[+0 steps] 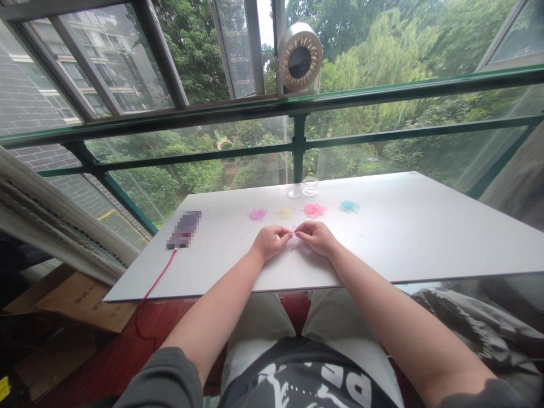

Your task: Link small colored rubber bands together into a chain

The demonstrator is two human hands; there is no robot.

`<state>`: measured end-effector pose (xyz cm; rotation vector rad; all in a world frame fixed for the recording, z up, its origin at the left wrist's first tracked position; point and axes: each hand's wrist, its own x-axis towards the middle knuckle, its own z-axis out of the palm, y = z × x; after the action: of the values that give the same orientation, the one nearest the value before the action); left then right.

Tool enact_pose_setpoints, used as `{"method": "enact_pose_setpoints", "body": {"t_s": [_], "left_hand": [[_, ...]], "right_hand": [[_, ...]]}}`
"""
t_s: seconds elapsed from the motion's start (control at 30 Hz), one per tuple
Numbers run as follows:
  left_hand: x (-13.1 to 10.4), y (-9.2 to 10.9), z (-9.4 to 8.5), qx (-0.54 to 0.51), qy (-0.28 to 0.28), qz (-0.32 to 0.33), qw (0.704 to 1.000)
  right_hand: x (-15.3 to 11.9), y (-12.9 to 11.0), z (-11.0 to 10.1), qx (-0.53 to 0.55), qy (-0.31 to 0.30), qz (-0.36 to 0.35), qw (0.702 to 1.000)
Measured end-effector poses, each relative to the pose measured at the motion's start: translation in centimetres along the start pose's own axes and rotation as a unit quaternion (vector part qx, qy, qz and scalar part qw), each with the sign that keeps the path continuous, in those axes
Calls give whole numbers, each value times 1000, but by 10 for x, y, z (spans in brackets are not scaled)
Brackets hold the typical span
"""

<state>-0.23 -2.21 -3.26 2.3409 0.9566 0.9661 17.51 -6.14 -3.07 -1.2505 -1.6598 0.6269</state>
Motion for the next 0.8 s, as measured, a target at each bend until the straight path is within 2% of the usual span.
{"method": "enact_pose_setpoints", "body": {"t_s": [0.47,0.8], "left_hand": [[1,2,-2,3,-5,4,1000],[1,3,-3,-7,21,-13,1000]], "right_hand": [[0,1,0,0,0,-6,1000],[1,1,-1,4,-5,-11,1000]]}}
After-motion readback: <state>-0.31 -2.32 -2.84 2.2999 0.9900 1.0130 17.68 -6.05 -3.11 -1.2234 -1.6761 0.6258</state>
